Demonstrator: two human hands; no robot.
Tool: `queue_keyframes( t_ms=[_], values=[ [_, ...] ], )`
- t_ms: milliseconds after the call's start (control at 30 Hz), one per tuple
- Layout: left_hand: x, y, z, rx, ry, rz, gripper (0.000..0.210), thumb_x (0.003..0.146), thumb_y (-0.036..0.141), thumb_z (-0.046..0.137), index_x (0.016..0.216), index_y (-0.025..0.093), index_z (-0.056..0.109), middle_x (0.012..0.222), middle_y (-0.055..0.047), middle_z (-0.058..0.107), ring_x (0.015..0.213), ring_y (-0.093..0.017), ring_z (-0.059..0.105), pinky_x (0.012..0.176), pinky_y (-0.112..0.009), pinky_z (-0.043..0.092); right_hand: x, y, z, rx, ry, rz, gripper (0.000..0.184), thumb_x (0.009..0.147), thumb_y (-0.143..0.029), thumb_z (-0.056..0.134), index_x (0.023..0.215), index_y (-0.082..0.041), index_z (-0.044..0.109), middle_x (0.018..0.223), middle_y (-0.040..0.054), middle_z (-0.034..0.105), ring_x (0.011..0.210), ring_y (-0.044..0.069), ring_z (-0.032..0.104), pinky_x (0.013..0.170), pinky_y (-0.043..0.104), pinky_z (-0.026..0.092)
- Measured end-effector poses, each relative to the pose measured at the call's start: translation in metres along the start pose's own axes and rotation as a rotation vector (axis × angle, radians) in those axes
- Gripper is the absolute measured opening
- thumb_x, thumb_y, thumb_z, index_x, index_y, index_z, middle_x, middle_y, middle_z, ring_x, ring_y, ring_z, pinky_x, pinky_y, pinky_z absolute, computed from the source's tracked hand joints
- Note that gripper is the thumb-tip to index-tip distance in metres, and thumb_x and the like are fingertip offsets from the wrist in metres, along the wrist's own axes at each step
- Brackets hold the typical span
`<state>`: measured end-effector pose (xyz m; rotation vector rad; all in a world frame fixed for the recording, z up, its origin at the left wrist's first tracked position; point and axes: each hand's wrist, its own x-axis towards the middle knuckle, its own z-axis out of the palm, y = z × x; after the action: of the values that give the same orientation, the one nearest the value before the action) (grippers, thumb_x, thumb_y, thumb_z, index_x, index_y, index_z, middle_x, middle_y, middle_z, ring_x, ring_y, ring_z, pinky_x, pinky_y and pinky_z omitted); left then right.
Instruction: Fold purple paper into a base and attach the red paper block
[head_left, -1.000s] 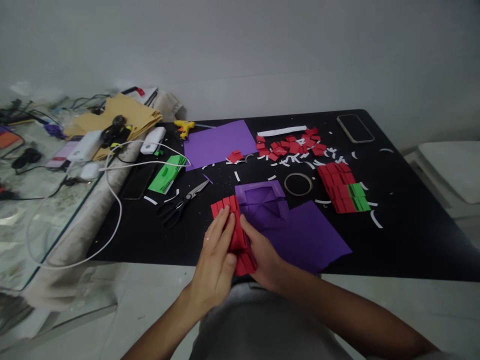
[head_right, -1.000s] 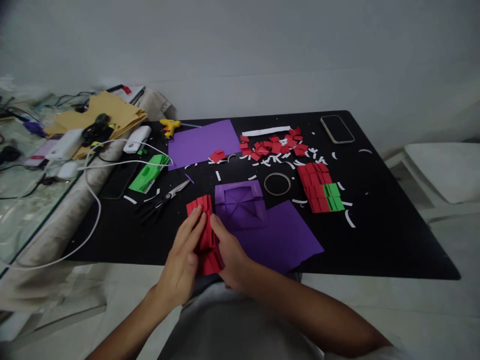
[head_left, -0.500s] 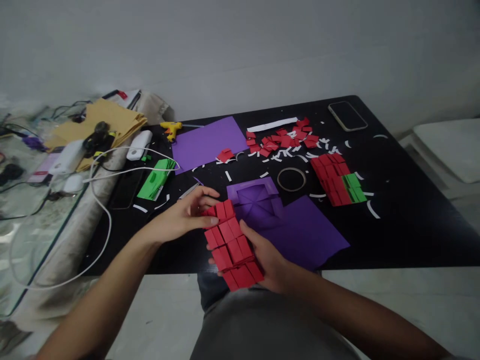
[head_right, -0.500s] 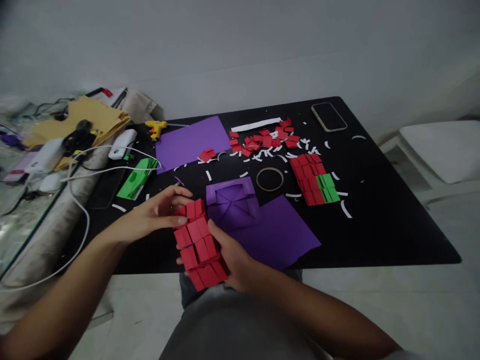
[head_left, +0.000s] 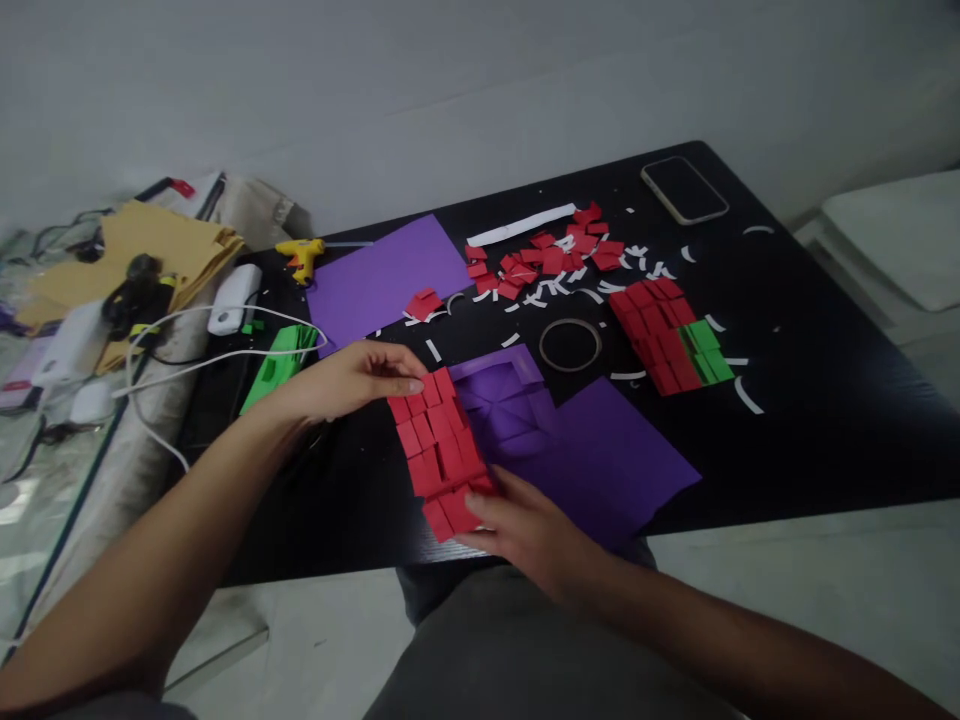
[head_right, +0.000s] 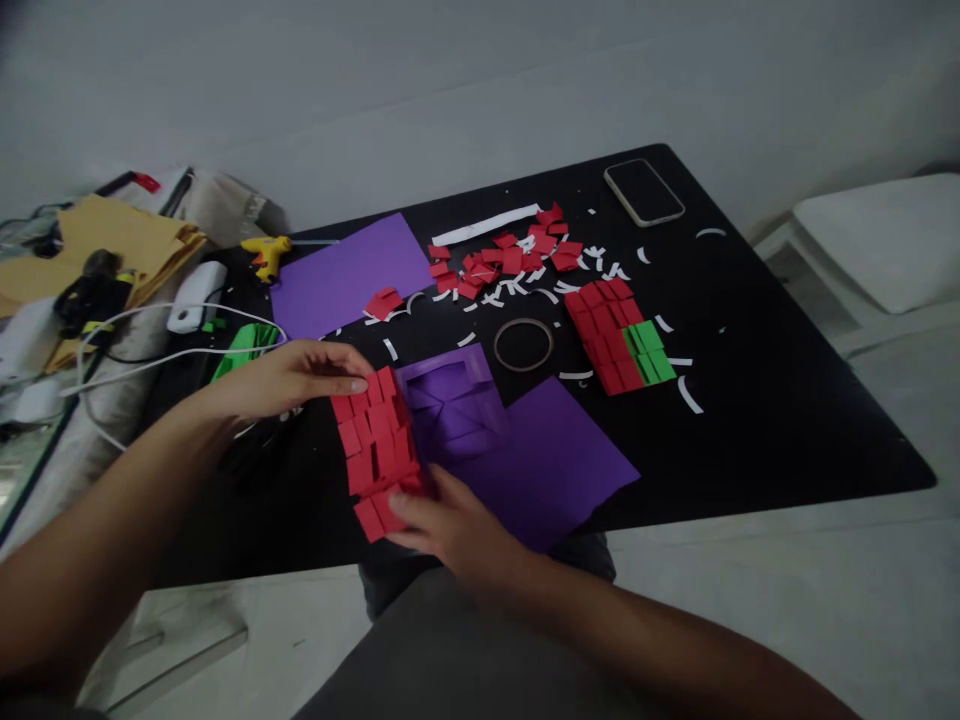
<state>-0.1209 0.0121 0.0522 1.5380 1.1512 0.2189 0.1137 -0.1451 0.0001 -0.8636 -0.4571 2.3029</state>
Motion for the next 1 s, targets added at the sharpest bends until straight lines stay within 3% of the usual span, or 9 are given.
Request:
queue_keyframes(
  t_ms=[100, 200, 233, 333, 400, 533, 667, 833, 1000],
  values=[
    [0.014, -0.004, -0.003, 0.030, 0.013, -0.004, 0.025, 0.081, 0.038, 0.083, 0.097, 0.019, 0.079, 0.094, -0.003, 0.081, 0.084, -0.016, 0.073, 0.086, -0.030, 0.058, -0.009, 0.011, -0.006, -0.225, 0.124, -0.147, 0.042, 0.092, -0.030, 0.071, 0.132, -0.023, 0.063, 0.120, 0.0085, 0.077, 0.117, 0.026, 0.074, 0.111, 0.052, 0.054],
    [0.026, -0.005, -0.004, 0.054, 0.019, 0.010, 0.027, 0.080, 0.041, 0.084, 0.097, 0.020, 0.081, 0.094, -0.004, 0.081, 0.085, -0.017, 0.073, 0.087, -0.032, 0.059, -0.011, 0.017, -0.013, -0.401, 0.260, -0.379, 0.069, 0.095, -0.024, 0.067, 0.157, -0.031, 0.038, 0.116, 0.0060, 0.077, 0.102, 0.023, 0.078, 0.099, 0.049, 0.063],
    [0.029, -0.004, -0.004, 0.063, 0.021, 0.015, 0.027, 0.080, 0.041, 0.084, 0.096, 0.020, 0.081, 0.095, -0.004, 0.081, 0.086, -0.018, 0.073, 0.087, -0.032, 0.059, -0.010, 0.016, -0.015, -0.483, 0.269, -0.436, 0.071, 0.094, -0.021, 0.068, 0.157, -0.032, 0.037, 0.115, 0.0051, 0.078, 0.102, 0.022, 0.078, 0.099, 0.048, 0.063],
    [0.038, 0.001, -0.005, 0.089, 0.030, 0.018, 0.027, 0.078, 0.041, 0.086, 0.096, 0.020, 0.083, 0.096, -0.005, 0.082, 0.087, -0.018, 0.073, 0.090, -0.033, 0.058, -0.009, 0.000, -0.024, -0.770, 0.213, -0.537, 0.060, 0.085, -0.014, 0.076, 0.139, -0.033, 0.057, 0.118, 0.0027, 0.077, 0.107, 0.022, 0.077, 0.098, 0.043, 0.064],
    [0.045, 0.005, -0.006, 0.096, 0.043, 0.009, 0.028, 0.077, 0.039, 0.086, 0.096, 0.020, 0.084, 0.095, -0.006, 0.082, 0.084, -0.018, 0.073, 0.088, -0.033, 0.059, -0.009, -0.015, -0.029, -0.871, 0.192, -0.589, 0.074, 0.082, -0.012, 0.080, 0.147, -0.035, 0.052, 0.117, 0.0008, 0.077, 0.104, 0.020, 0.077, 0.095, 0.039, 0.065],
    [0.056, 0.009, -0.009, 0.057, 0.038, -0.010, 0.022, 0.076, 0.033, 0.086, 0.093, 0.020, 0.084, 0.087, -0.006, 0.081, 0.076, -0.016, 0.073, 0.079, -0.030, 0.058, -0.008, -0.037, -0.034, -1.151, 0.181, -0.773, 0.054, 0.091, -0.008, 0.070, 0.137, -0.033, 0.061, 0.120, 0.0004, 0.077, 0.102, 0.018, 0.077, 0.095, 0.034, 0.064],
    [0.066, 0.008, -0.010, -0.009, 0.021, -0.005, 0.018, 0.075, 0.028, 0.085, 0.091, 0.020, 0.085, 0.088, -0.005, 0.081, 0.079, -0.016, 0.074, 0.079, -0.029, 0.057, -0.007, -0.040, -0.037, -1.451, 0.236, -0.904, 0.040, 0.095, -0.009, 0.067, 0.131, -0.027, 0.066, 0.112, 0.0036, 0.078, 0.096, 0.020, 0.076, 0.090, 0.036, 0.064],
    [0.073, 0.006, -0.004, -0.083, -0.020, 0.038, 0.012, 0.075, 0.026, 0.084, 0.086, 0.021, 0.085, 0.084, -0.004, 0.081, 0.080, -0.017, 0.075, 0.080, -0.028, 0.056, -0.005, -0.041, -0.043, -1.729, 0.313, -1.153, 0.037, 0.094, -0.016, 0.071, 0.130, -0.022, 0.067, 0.125, 0.0153, 0.068, 0.114, 0.030, 0.070, 0.093, 0.047, 0.063],
    [0.076, 0.011, 0.003, -0.210, -0.031, 0.058, 0.007, 0.073, 0.022, 0.085, 0.080, 0.020, 0.085, 0.083, -0.007, 0.081, 0.078, -0.019, 0.073, 0.079, -0.035, 0.056, -0.007, -0.052, -0.038, -1.751, 0.233, -1.344, 0.072, 0.095, -0.010, 0.066, 0.159, -0.031, 0.039, 0.149, 0.0138, 0.060, 0.139, 0.032, 0.060, 0.110, 0.056, 0.056]
  ],
)
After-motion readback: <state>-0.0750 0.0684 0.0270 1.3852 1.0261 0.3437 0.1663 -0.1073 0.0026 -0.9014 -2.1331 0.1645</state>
